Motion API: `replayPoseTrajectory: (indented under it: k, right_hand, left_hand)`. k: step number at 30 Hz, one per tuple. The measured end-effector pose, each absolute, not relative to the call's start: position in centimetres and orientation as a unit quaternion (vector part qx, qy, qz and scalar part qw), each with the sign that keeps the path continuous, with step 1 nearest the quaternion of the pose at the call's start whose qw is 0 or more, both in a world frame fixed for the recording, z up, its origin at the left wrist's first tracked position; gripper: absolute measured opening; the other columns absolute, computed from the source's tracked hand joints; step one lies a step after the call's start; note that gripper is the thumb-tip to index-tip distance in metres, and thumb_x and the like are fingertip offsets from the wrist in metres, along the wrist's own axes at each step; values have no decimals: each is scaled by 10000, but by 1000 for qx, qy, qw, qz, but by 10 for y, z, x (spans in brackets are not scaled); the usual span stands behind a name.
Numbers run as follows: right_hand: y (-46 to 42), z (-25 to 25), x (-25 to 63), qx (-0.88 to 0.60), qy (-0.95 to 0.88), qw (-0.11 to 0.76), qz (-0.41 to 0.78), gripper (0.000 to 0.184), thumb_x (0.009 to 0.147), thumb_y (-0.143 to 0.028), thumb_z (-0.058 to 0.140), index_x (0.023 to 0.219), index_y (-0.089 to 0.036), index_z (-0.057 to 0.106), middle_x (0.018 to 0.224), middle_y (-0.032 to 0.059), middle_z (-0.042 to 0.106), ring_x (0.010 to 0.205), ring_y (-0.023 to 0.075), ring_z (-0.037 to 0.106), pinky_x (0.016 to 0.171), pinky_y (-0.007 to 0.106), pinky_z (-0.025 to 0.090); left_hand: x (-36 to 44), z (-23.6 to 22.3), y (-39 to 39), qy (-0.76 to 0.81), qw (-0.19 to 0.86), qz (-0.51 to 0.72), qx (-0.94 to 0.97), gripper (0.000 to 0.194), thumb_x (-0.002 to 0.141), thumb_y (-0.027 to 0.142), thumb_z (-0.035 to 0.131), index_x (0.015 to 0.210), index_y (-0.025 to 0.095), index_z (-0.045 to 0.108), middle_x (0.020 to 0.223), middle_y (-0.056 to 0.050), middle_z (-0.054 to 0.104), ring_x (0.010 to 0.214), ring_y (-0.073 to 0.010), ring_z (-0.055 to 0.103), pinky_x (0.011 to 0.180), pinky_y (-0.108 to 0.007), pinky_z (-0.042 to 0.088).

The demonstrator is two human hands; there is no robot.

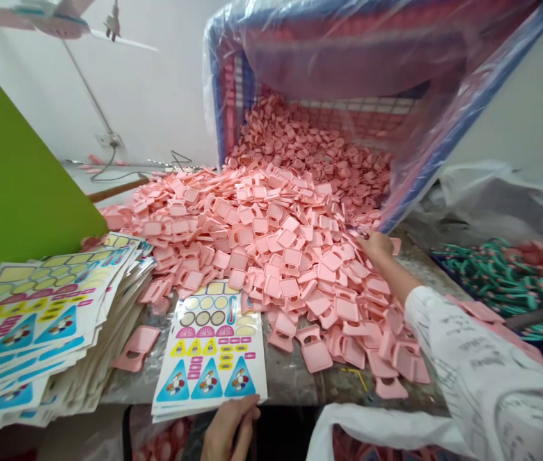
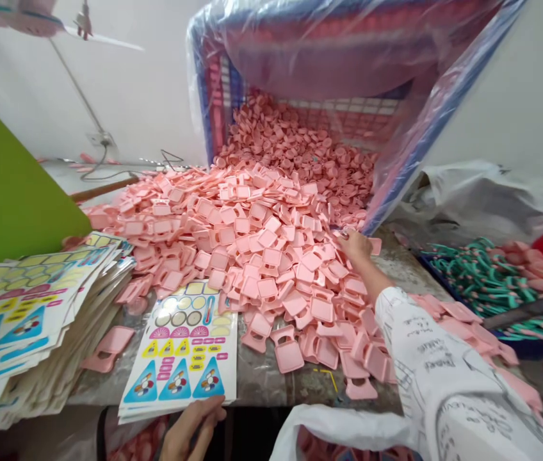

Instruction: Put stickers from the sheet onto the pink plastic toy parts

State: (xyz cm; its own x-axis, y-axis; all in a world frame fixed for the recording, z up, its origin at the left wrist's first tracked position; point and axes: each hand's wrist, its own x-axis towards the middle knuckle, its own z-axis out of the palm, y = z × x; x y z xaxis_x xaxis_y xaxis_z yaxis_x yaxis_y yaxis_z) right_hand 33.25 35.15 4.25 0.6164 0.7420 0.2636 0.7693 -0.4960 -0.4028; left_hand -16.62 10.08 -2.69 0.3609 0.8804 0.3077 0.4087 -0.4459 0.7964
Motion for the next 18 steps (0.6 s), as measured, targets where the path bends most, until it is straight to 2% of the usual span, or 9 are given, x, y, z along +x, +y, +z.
replayPoseTrajectory:
  k: [2, 4, 6, 8, 11, 13, 16, 18]
  right_hand:
    - [334, 58, 308, -829, -477, 291, -25, 355, 834, -423, 643, 1061, -171, 748, 890, 111, 730, 799, 215, 620, 725, 303, 410]
    - [313, 68, 277, -768, -511, 386, 14, 366, 822, -453, 628, 1040, -180, 739, 901, 76, 721, 801, 187, 611, 738, 283, 417]
    - [292, 72, 242, -693, -517, 489, 120, 427, 784, -518, 630, 1004, -163, 718, 867, 54, 706, 745, 160, 600, 704, 264, 432]
    - [273, 69, 210, -653, -491, 534, 218, 489, 739, -582, 638, 958, -148, 692, 778, 42, 684, 642, 140, 568, 614, 251, 428]
    - [254, 68, 174, -654, -476, 530, 256, 476, 737, -595, 639, 888, -144, 670, 646, 26, 640, 524, 124, 498, 502, 240, 376]
    - [242, 72, 155, -656, -484, 523, 248, 432, 774, -565, 627, 867, -144, 667, 631, 33, 635, 529, 132, 501, 496, 245, 376]
    - [214, 76, 119, -653, -500, 515, 240, 379, 823, -515, 608, 924, -156, 674, 723, 47, 673, 617, 152, 549, 559, 258, 426]
    - [186, 72, 87, -638, -548, 495, 217, 316, 845, -458, 615, 987, -183, 681, 837, 46, 700, 704, 163, 585, 654, 276, 467]
  left_hand:
    - [-163, -25, 98, 416, 312, 386, 762, 261, 920, 244, 559, 1143, 233, 696, 885, -71, 761, 810, -168, 732, 774, -234, 589]
    - [-159, -23, 95, 405, 311, 403, 760, 255, 914, 234, 565, 1135, 231, 692, 872, -61, 758, 792, -159, 729, 761, -227, 588]
    - [-153, -20, 94, 400, 314, 412, 756, 249, 912, 223, 566, 1128, 235, 689, 876, -51, 757, 795, -151, 726, 764, -223, 586]
    - [-148, -18, 93, 395, 322, 416, 753, 244, 917, 222, 554, 1118, 237, 690, 871, -46, 756, 800, -147, 724, 773, -230, 584]
    - [-146, -16, 93, 390, 355, 411, 743, 248, 925, 257, 535, 1108, 229, 701, 861, -55, 755, 817, -159, 718, 795, -261, 580]
    - [-146, -13, 92, 401, 411, 407, 711, 266, 923, 314, 543, 1110, 222, 708, 869, -66, 754, 826, -172, 711, 809, -285, 575]
    - [-144, -2, 91, 435, 575, 416, 553, 401, 892, 452, 584, 1187, 194, 672, 919, -94, 752, 795, -189, 702, 808, -330, 567]
    - [-142, 11, 93, 422, 700, 443, 368, 563, 857, 541, 611, 1295, 187, 591, 1070, -140, 731, 888, -224, 705, 838, -375, 556]
